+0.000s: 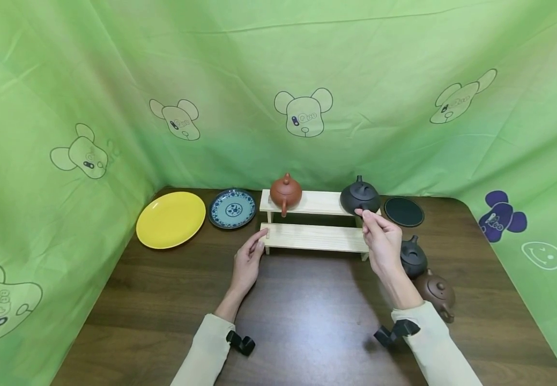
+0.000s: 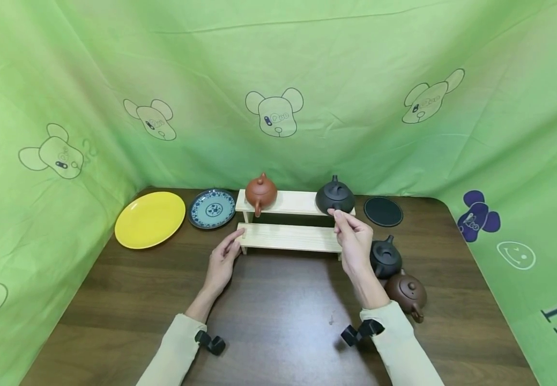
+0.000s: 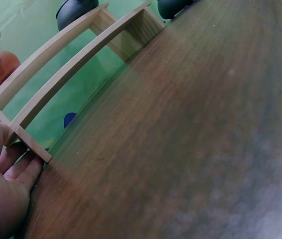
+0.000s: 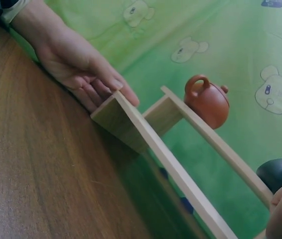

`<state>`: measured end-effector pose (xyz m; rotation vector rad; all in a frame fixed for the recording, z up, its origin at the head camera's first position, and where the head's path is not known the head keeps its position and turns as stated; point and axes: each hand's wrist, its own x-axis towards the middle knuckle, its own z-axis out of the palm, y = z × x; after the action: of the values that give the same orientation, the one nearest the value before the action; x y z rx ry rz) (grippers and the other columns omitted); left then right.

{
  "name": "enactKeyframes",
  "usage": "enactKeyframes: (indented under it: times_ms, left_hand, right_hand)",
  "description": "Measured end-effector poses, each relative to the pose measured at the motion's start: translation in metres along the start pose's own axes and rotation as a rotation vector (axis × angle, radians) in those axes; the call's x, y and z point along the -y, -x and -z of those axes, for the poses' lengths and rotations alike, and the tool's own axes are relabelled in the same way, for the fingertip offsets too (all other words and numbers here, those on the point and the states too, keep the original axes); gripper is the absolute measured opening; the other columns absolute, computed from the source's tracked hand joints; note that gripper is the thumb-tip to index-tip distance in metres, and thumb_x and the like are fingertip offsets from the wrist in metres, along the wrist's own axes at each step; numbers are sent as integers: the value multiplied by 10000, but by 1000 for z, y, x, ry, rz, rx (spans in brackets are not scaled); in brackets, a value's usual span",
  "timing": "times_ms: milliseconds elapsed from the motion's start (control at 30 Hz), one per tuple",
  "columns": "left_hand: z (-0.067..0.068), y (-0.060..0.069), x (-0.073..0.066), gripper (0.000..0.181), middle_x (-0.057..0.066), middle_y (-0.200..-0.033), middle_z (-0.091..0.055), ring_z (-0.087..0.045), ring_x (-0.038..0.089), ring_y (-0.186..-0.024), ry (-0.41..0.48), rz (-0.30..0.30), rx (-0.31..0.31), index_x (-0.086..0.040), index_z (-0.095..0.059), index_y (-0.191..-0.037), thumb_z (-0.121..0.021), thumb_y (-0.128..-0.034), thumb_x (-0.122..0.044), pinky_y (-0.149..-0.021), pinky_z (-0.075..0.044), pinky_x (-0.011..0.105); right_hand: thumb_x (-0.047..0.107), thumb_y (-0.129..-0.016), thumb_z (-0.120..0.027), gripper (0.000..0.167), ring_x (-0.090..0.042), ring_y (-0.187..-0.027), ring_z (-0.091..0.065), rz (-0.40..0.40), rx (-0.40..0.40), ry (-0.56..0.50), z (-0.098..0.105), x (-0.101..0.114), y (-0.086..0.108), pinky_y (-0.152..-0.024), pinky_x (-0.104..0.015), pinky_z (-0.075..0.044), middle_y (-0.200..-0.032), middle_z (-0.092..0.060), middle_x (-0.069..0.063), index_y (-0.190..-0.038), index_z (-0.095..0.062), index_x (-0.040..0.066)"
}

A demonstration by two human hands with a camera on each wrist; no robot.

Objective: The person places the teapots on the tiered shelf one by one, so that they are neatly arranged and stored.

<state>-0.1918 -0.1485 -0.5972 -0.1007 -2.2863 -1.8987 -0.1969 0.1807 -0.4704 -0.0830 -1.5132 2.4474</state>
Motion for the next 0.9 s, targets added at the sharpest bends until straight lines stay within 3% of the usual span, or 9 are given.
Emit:
enactKeyframes:
  times_ms: [100, 300, 500, 700, 900]
  left_hand:
    - [0, 0, -2, 354, -79, -1033, -769, -589, 109, -778, 10, 0, -5, -344, -716, -1493, -638, -1151, -295, -733, -510, 255]
    - [0, 2, -4, 350, -44, -1080, -795, -627, 110, -842, 35, -14, -5, -322, -723, -1489, -636, -1152, -289, -760, -511, 250]
    - [0, 0, 0, 349, -99, -1151, -808, -678, 106, -931, 18, 4, 2, -370, -714, -1489, -630, -1154, -318, -805, -538, 237]
    - [0, -1, 2, 345, -77, -1083, -803, -671, 124, -903, 45, -37, 12, -363, -720, -1480, -633, -1154, -290, -777, -531, 236]
    - [0, -1, 1, 374, -131, -1141, -811, -687, 126, -950, 42, -12, 9, -399, -731, -1460, -628, -1154, -210, -826, -538, 234]
  right_hand:
    - [27, -1108, -657, 284, -9, -461, -280, -21, 19, 20, 1, 3, 0, -506, -232, -110, -697, -640, 41, -924, -866, 80]
    - [67, -1116, -663, 277, -15, -472, -276, -58, 41, 51, 2, 6, 1, -501, -232, -108, -693, -614, 52, -926, -862, 98]
    - [66, -1112, -671, 260, 2, -475, -326, -66, 53, 46, 3, 8, 0, -500, -225, -133, -744, -678, 55, -913, -839, 59]
    - [64, -1116, -663, 337, 24, -496, -387, -64, 70, 64, 4, 8, -1, -512, -219, -161, -866, -761, 63, -817, -805, 128]
    - [36, -1108, -663, 328, 30, -503, -407, -65, 70, 74, 7, 9, 0, -505, -206, -160, -906, -775, 52, -838, -811, 148]
